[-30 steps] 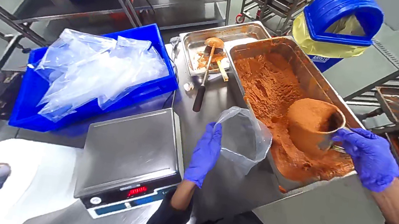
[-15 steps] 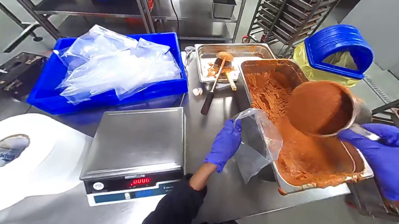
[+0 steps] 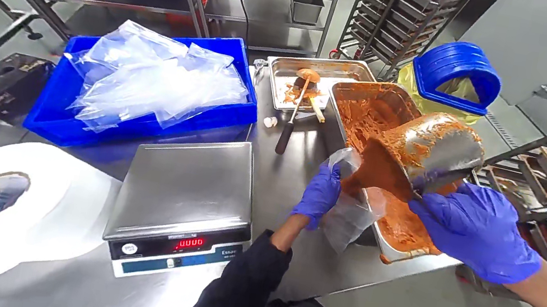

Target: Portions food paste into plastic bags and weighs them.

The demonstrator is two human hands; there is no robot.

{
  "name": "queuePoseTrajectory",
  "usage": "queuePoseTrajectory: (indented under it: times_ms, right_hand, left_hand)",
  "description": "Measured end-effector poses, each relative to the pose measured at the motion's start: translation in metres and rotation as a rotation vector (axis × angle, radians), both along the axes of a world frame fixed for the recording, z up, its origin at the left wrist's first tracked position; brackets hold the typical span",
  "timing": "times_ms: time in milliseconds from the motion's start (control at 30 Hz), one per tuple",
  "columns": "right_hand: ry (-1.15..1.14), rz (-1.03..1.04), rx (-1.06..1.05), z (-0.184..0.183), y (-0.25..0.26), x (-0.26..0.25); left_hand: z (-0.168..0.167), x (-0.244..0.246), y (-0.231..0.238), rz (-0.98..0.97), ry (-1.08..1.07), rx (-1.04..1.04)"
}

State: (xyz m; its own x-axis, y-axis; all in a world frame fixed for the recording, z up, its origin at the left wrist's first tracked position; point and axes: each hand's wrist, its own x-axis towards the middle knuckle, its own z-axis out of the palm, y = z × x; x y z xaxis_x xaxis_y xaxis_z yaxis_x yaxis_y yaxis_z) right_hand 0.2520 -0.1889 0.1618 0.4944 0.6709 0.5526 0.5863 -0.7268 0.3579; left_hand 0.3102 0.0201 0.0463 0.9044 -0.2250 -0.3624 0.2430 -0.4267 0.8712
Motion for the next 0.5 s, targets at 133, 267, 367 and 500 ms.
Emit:
queuePoseTrajectory:
  times_ms: [133,267,367,500]
  right_hand:
    - [-0.042,0.037,-0.046,-0.002,-0.002,-0.001]
    - [-0.064,0.034,-0.08,0.0,0.005,-0.003]
    - [-0.03,0.015,-0.138,0.001,0.015,-0.007]
    - [0.038,0.015,-0.204,0.0,0.026,-0.008]
  left_hand:
    - [-0.012,0.002,0.002,0.023,-0.029,-0.035]
    - [-0.002,-0.001,0.004,0.046,-0.076,-0.015]
    - [-0.004,-0.002,0.003,0.064,-0.102,-0.009]
    - [-0.014,-0.002,-0.001,0.094,-0.146,-0.033]
